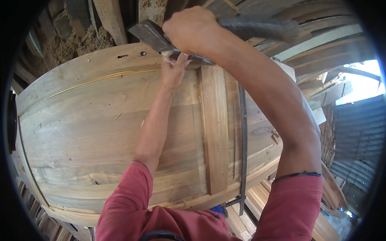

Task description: The person assembles a wooden door by using a chisel to carve out small wooden pegs, then hammering the pegs into holes in the door frame using a large wooden mallet.

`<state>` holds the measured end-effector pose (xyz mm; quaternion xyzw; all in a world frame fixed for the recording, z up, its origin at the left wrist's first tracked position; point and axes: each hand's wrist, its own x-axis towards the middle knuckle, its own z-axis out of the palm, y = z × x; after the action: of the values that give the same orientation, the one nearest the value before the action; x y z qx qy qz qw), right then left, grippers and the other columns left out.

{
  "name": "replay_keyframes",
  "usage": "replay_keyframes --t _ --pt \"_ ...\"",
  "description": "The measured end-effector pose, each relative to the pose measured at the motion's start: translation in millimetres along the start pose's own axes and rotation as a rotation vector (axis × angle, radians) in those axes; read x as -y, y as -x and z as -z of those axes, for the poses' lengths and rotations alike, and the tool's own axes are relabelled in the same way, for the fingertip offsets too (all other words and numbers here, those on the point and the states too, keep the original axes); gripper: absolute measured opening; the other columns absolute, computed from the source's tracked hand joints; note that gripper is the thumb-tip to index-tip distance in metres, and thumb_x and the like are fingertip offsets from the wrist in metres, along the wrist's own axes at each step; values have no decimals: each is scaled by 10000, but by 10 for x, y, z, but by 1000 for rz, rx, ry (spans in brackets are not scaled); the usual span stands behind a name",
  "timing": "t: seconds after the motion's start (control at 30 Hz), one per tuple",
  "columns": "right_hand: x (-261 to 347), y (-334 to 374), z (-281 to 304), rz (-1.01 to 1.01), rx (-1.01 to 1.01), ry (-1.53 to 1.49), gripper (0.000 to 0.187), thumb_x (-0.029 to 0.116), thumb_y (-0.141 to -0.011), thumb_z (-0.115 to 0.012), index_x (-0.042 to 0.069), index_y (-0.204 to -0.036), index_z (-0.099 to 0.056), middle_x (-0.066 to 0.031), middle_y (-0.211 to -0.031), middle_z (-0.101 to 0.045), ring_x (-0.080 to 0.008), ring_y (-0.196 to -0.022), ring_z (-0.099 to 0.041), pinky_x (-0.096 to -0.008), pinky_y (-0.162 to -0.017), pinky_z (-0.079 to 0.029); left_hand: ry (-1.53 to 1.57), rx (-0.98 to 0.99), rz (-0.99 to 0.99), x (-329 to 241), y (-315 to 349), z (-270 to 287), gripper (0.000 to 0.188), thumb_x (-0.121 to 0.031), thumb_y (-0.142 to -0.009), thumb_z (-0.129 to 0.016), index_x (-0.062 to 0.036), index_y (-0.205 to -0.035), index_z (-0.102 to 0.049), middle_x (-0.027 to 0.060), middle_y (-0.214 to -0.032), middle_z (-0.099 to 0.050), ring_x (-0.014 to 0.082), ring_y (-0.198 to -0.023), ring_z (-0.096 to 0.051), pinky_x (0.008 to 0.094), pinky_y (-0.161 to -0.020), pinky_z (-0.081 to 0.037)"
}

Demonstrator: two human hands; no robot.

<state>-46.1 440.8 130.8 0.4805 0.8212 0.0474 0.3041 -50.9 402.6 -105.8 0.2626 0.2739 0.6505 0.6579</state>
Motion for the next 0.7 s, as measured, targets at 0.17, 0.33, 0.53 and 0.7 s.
replay_keyframes --t 0.17,0.33,0.53,0.7 --pt "-6 146 184 194 -458 -322 162 155 -758 -602 2 -789 -645 -238 -760 -648 -405 -812 -654 -483 -723 -523 -18 12 -56 -80 38 1 280 -66 -949 -582 -17 -1204 -477 83 -1143 -603 192 -1049 -618 430 -943 -533" --pt "43 64 -6 30 -277 -188 195 143 -763 -662 57 -935 -690 -168 -909 -698 -333 -905 -677 -425 -792 -533 -70 53 15 -8 10 -4 157 -66 -942 -592 -15 -1089 -568 55 -1015 -639 164 -997 -617 393 -914 -542" --pt "-524 389 -785 -152 -221 -93 309 180 -822 -650 46 -1100 -631 -205 -1077 -657 -338 -1050 -621 -446 -887 -483 -212 90 -17 312 52 -60 302 -136 -876 -711 -30 -1126 -580 29 -959 -646 124 -912 -609 296 -771 -531" --pt "-559 962 -1651 -535 -555 -733 468 278 -879 -617 -21 -1228 -529 -280 -1188 -590 -451 -1137 -537 -477 -944 -425 155 -25 -115 -236 -132 230 298 -185 -919 -658 -71 -1136 -488 82 -932 -613 197 -814 -634 366 -697 -565"
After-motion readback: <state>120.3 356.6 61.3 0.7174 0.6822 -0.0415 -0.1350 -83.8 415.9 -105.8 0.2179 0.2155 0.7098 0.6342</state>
